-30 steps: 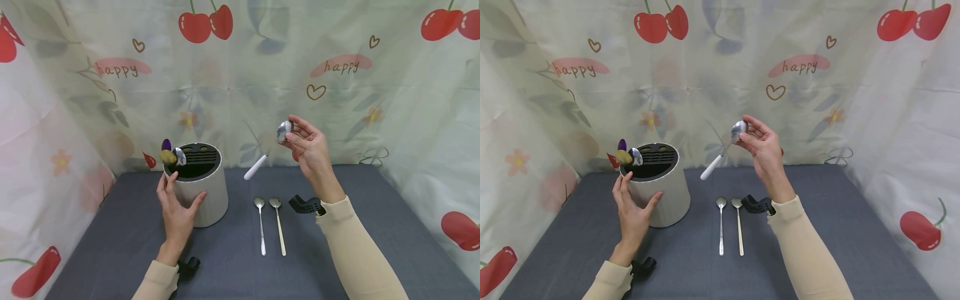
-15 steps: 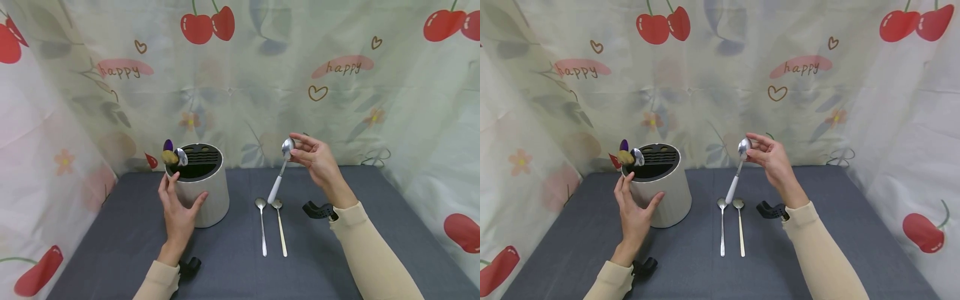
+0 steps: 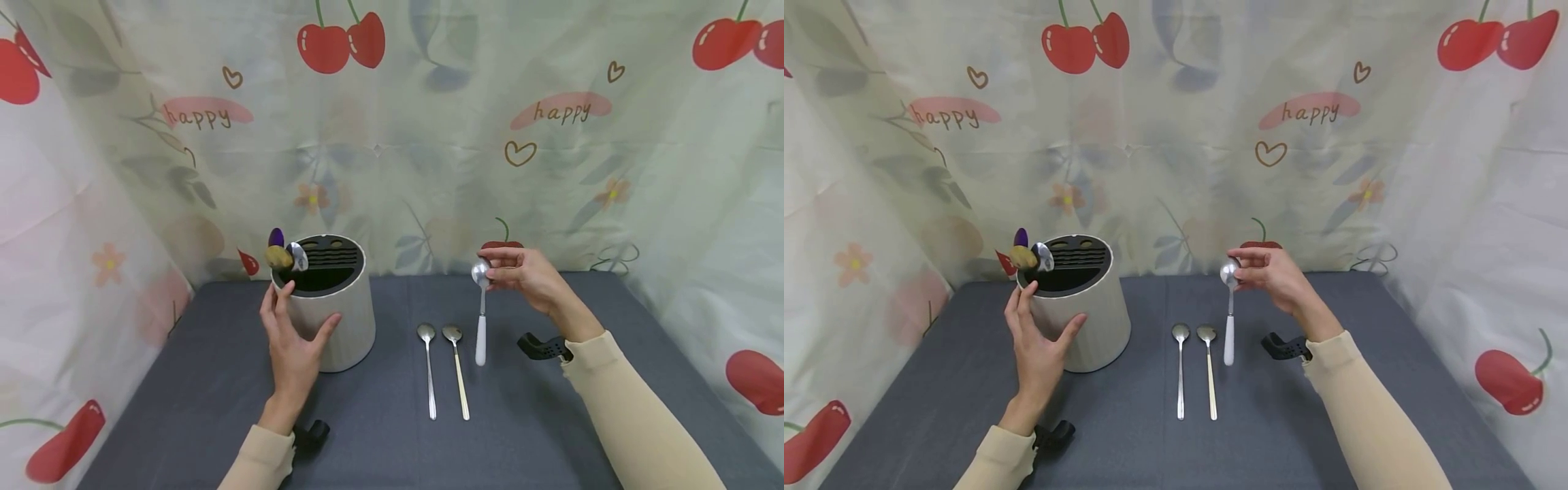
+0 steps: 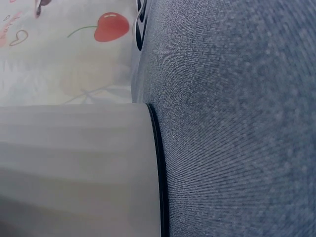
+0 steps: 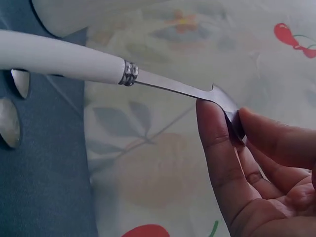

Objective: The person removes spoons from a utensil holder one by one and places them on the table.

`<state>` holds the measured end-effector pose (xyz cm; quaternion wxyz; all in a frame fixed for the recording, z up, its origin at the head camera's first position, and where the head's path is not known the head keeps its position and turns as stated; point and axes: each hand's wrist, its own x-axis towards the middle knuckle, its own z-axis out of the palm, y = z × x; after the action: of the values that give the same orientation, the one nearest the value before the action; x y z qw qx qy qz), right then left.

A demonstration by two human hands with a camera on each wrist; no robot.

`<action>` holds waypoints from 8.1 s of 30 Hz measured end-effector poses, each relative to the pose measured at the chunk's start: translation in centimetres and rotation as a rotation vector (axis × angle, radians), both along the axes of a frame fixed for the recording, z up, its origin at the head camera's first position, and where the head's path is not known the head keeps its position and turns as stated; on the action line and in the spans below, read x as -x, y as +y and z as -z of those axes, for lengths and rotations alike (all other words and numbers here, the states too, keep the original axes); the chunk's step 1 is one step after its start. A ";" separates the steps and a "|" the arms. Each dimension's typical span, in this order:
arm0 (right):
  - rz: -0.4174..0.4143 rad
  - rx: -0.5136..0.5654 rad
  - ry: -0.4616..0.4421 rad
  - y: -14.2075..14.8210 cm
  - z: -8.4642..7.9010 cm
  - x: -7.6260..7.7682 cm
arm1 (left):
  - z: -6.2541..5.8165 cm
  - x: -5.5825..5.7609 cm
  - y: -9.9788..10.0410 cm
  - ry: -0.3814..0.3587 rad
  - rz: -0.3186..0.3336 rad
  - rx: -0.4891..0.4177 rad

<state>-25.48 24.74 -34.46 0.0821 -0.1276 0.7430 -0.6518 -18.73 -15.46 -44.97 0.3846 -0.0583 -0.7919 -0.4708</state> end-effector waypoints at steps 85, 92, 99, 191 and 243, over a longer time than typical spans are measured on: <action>0.088 -0.461 -0.121 0.9 9.4 -0.7 | 0.0 -0.1 -0.1 -0.015 -0.018 0.013; 0.121 -0.472 -0.026 0.8 8.6 -0.6 | 0.0 -0.1 -0.1 -0.009 -0.016 0.013; 0.135 -0.483 0.005 0.5 8.2 -0.6 | 0.0 0.0 -0.1 -0.009 -0.013 0.010; -0.311 0.028 0.232 -24.9 -4.2 0.1 | 0.2 0.1 -0.1 0.036 -0.007 0.046; -0.176 -0.065 0.263 -27.8 -4.6 -0.8 | 0.2 0.4 -0.3 0.079 -0.023 0.081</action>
<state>-24.65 -3.05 -29.82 0.0451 -0.2735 0.7539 -0.5956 -19.14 -15.72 -45.19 0.4180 -0.0831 -0.7951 -0.4314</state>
